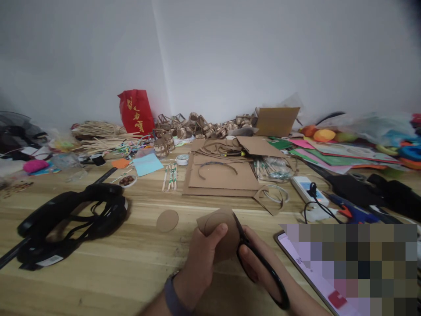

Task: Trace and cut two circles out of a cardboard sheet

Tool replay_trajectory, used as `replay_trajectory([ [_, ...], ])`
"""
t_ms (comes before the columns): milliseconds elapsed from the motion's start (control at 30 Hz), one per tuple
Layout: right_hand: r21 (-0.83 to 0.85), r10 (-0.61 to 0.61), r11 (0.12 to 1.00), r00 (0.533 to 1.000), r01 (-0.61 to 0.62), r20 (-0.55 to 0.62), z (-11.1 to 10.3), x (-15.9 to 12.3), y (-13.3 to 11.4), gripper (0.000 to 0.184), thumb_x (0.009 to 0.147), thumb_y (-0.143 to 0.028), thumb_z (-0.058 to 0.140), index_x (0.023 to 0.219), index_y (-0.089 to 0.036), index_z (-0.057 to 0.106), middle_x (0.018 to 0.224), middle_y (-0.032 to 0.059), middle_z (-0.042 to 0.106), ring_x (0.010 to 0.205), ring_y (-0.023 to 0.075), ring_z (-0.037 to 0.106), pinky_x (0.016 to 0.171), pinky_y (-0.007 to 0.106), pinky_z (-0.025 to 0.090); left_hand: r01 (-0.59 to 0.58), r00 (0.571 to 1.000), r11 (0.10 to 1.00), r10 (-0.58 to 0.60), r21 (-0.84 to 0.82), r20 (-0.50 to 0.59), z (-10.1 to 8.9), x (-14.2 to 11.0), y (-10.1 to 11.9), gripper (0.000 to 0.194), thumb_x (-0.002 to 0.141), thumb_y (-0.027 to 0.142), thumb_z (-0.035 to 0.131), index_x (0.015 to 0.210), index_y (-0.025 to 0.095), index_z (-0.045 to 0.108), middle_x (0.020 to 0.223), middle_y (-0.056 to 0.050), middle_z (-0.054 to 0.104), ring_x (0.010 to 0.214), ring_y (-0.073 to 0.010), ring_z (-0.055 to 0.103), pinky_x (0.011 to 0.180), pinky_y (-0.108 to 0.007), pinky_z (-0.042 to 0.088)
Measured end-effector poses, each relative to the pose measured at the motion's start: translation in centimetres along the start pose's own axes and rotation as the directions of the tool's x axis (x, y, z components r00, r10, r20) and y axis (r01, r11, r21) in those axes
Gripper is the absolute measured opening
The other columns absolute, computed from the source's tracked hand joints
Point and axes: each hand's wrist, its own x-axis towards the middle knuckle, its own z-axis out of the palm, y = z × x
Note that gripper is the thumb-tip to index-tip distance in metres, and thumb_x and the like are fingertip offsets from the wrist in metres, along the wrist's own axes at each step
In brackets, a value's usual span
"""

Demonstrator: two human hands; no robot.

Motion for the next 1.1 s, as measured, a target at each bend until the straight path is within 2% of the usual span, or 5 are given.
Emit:
replay_trajectory([
  [200, 0.021, 0.002, 1.000, 0.999, -0.003, 0.047, 0.1, 0.1, -0.3, 0.069, 0.089, -0.082, 0.055, 0.116, -0.020, 0.071, 0.053, -0.0045, 0.047, 0.062, 0.0236, 0.059, 0.059, 0.032, 0.054, 0.028, 0.999, 0.999, -0.028, -0.023, 0.016, 0.1, 0.0, 0.0, 0.051, 0.060, 0.047, 0.092, 0.098, 0.015, 0.081, 0.104, -0.015, 0.083, 0.102, -0.0371, 0.076, 0.095, -0.046, 0.056],
  [400, 0.004, -0.008, 1.000, 1.000, 0.008, -0.002, 0.3, 0.1, -0.4, 0.066, 0.089, -0.082, 0.053, 0.104, -0.022, 0.074, 0.055, -0.0021, 0.051, 0.073, 0.0276, 0.066, 0.070, 0.037, 0.058, 0.033, 0.999, 0.999, -0.033, -0.036, 0.004, 0.2, -0.1, 0.0, 0.056, 0.056, 0.049, 0.095, 0.099, 0.016, 0.081, 0.109, -0.015, 0.082, 0.109, -0.0388, 0.074, 0.098, -0.047, 0.055],
  [600, 0.029, 0.012, 1.000, 1.000, -0.012, -0.002, 0.4, -0.2, -0.1, 0.061, 0.094, -0.078, 0.051, 0.107, -0.022, 0.073, 0.049, -0.0058, 0.045, 0.046, 0.0184, 0.048, 0.052, 0.030, 0.052, 0.003, 1.000, 0.999, -0.002, -0.037, 0.019, 0.1, -0.1, -0.3, 0.054, 0.060, 0.048, 0.093, 0.103, 0.016, 0.082, 0.109, -0.014, 0.083, 0.107, -0.0369, 0.075, 0.098, -0.045, 0.056],
  [800, -0.005, -0.035, 0.999, 0.999, 0.035, -0.020, 0.2, -0.3, -0.1, 0.057, 0.096, -0.075, 0.051, 0.108, -0.023, 0.073, 0.072, 0.0044, 0.068, 0.080, 0.0272, 0.069, 0.073, 0.035, 0.059, 0.020, 0.999, 0.998, -0.018, -0.062, 0.041, 0.1, -0.3, -0.3, 0.051, 0.061, 0.048, 0.094, 0.100, 0.017, 0.082, 0.107, -0.013, 0.083, 0.105, -0.0351, 0.076, 0.096, -0.044, 0.057],
  [1100, -0.036, -0.007, 0.999, 0.999, 0.009, 0.035, -0.2, -0.1, 0.9, 0.055, 0.099, -0.071, 0.048, 0.114, -0.024, 0.072, 0.091, 0.0090, 0.078, 0.077, 0.0265, 0.071, 0.069, 0.034, 0.059, 0.004, 0.999, 0.999, -0.002, -0.040, 0.036, 0.0, 0.0, -0.5, 0.053, 0.061, 0.047, 0.093, 0.103, 0.016, 0.082, 0.110, -0.013, 0.083, 0.109, -0.0374, 0.075, 0.099, -0.046, 0.055],
])
